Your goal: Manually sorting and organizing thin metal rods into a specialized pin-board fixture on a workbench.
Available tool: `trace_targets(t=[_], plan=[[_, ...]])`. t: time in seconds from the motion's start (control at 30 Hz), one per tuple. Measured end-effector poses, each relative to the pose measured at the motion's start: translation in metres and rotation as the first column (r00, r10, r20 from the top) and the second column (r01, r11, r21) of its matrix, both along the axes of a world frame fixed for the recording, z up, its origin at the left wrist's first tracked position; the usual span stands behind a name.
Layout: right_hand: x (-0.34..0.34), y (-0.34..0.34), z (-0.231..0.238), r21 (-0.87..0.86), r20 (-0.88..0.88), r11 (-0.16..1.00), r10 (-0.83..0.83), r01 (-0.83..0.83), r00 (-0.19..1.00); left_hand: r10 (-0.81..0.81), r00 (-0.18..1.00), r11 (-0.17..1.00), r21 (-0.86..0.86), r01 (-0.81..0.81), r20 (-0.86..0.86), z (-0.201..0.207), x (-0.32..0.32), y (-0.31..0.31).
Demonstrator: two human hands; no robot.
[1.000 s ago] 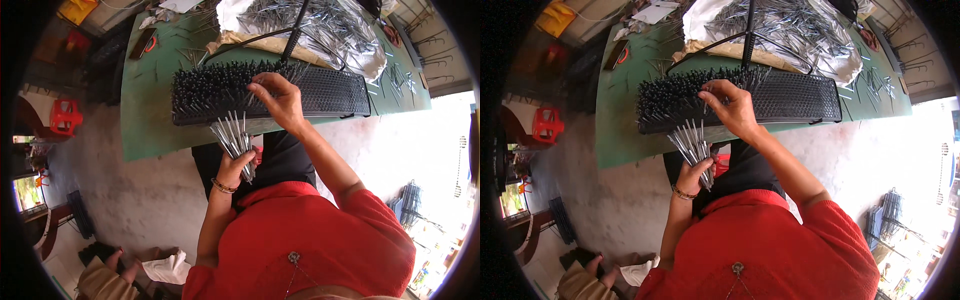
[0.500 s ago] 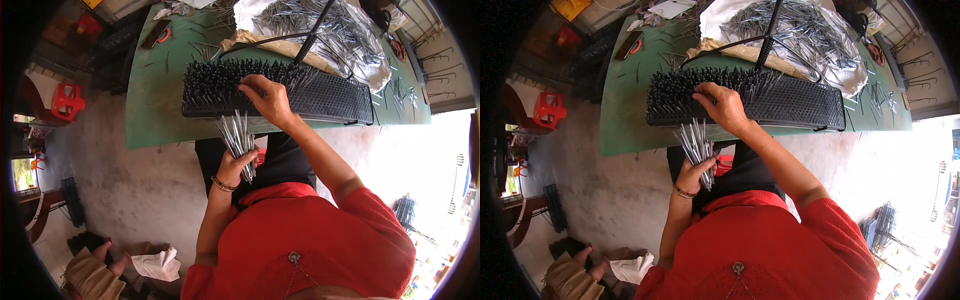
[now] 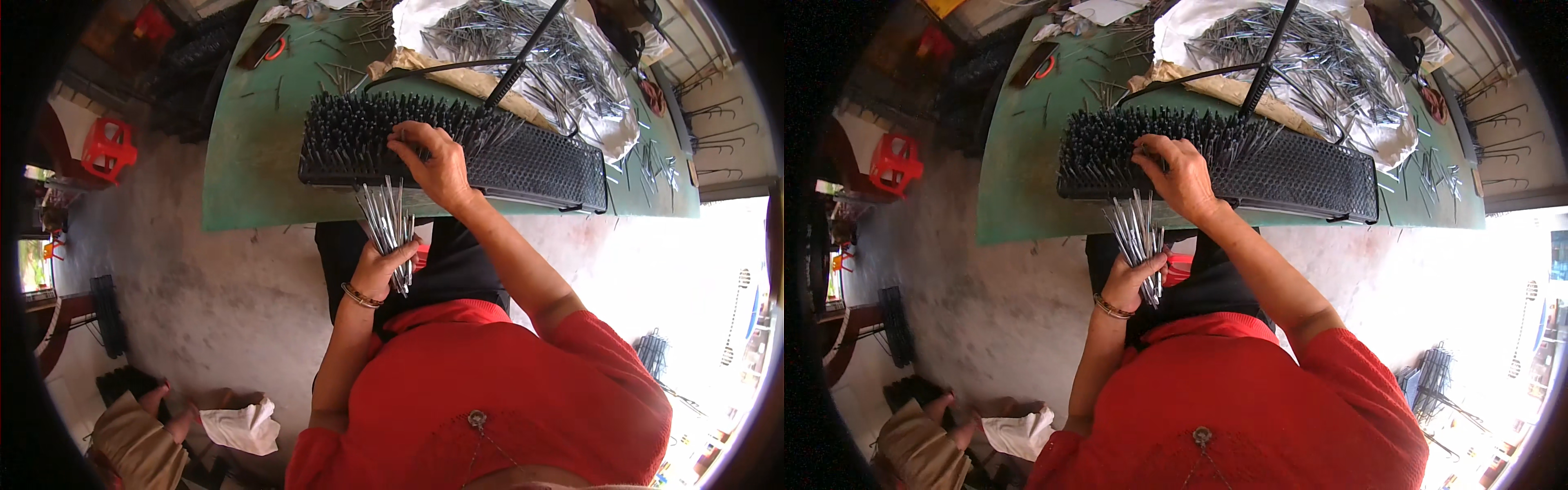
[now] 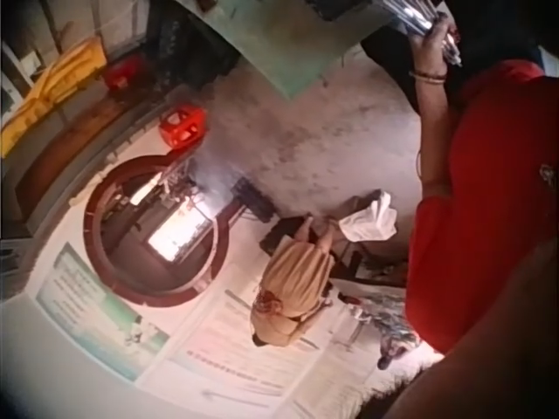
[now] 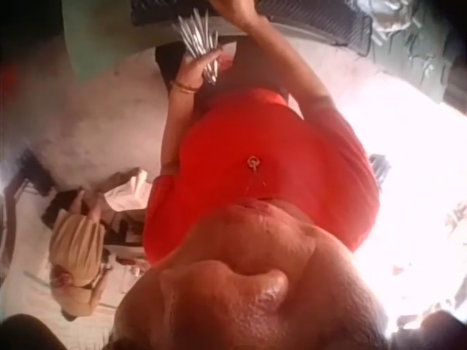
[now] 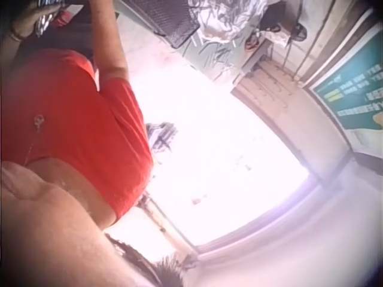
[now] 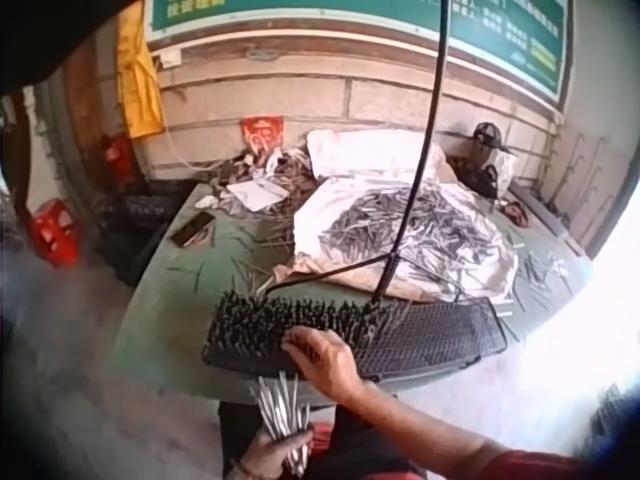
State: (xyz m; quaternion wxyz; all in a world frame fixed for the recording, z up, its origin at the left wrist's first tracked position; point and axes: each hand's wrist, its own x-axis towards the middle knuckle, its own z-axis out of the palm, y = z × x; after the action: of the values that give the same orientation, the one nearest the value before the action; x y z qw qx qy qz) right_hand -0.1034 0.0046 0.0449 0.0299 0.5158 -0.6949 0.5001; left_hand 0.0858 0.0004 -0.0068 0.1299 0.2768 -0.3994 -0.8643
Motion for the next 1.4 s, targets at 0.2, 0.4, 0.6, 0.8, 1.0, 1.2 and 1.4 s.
trace_targets(t=[0.2, 0.4, 0.6, 0.8, 1.0, 1.2, 1.4], plan=[[0.001, 0.000, 0.006, 0.012, -0.071, 1.000, 0.026, -0.025, 0.997, 0.001, 1.000, 1.000, 0.024, -0.001, 0.008, 0.002, -0.001, 0.000], [-0.005, 0.000, 0.005, 0.102, -0.248, 0.993, 0.082, -0.058, 0.965, 0.033, 0.999, 0.999, 0.037, -0.033, -0.006, 0.003, -0.002, -0.002], [-0.002, 0.003, 0.013, -0.005, 0.013, 1.000, 0.027, -0.027, 1.000, 0.026, 1.000, 0.994, 0.109, -0.025, -0.007, 0.005, -0.002, -0.007], [-0.004, 0.005, 0.003, -0.131, -0.062, 0.991, -0.011, 0.002, 0.998, 0.023, 0.999, 0.995, 0.099, -0.019, -0.043, 0.002, -0.003, -0.006], [-0.005, 0.005, -0.002, -0.131, -0.019, 0.991, -0.012, 0.010, 1.000, 0.011, 0.998, 0.992, 0.122, -0.004, -0.061, 0.004, -0.003, -0.005], [-0.003, 0.004, -0.006, -0.113, 0.087, 0.993, -0.022, 0.032, 0.996, 0.010, 0.997, 0.992, 0.125, -0.001, -0.070, 0.008, -0.003, -0.007], [-0.006, 0.006, -0.004, -0.090, -0.295, 0.996, -0.054, 0.029, 0.954, -0.005, 0.997, 0.996, 0.091, 0.012, -0.080, 0.006, -0.002, -0.008]])
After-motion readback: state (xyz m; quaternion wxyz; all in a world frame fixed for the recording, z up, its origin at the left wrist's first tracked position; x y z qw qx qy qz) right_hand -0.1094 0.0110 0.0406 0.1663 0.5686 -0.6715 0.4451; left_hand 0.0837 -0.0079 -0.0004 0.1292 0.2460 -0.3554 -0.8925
